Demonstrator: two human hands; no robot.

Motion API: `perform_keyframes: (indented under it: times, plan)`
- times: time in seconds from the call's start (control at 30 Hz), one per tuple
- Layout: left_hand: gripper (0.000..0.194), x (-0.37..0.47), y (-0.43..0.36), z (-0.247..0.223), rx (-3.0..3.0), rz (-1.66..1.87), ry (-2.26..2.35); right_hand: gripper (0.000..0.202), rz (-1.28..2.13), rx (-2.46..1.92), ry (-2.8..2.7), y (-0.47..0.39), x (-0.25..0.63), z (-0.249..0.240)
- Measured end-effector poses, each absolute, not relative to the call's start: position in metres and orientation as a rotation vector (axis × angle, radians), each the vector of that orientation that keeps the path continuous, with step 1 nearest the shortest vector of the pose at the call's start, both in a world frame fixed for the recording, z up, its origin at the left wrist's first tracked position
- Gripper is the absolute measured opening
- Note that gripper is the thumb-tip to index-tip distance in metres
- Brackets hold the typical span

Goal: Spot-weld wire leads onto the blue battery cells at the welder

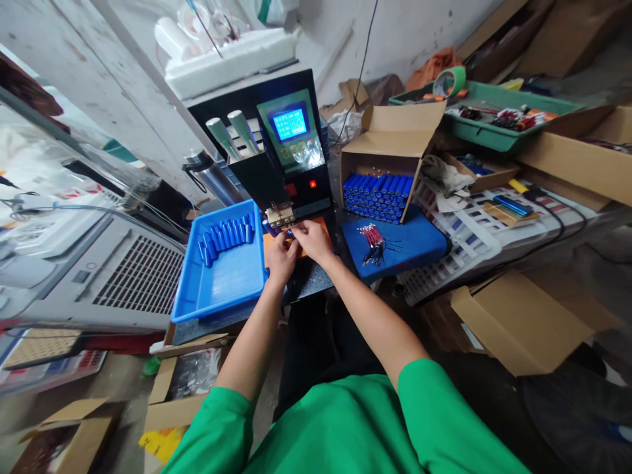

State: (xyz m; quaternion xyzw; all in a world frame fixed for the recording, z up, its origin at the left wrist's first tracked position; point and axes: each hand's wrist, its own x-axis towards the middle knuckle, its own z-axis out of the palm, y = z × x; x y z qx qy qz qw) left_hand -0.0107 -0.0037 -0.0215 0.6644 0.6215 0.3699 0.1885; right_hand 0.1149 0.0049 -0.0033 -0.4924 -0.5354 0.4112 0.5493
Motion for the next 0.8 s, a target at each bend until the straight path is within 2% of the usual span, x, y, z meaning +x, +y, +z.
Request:
perform_keyframes:
  times: [0.3, 0.53, 0.8]
  plan:
    - [0.012, -0.009, -0.009, -0.018, 1.996, 1.051, 1.81, 0.013, 0.58, -1.406, -1.569, -0.014, 0.115, 0.007]
    - [0.034, -0.014, -0.001, -0.018, 2.001, 1.123, 1.74, 0.015, 0.429, -1.458, -1.502, -0.002, 0.131, 0.011]
    - [0.029, -0.012, 0.005, -0.021, 2.077, 1.104, 1.803, 0.03, -0.016, -1.439, -1.485, 0.002, 0.22, 0.028]
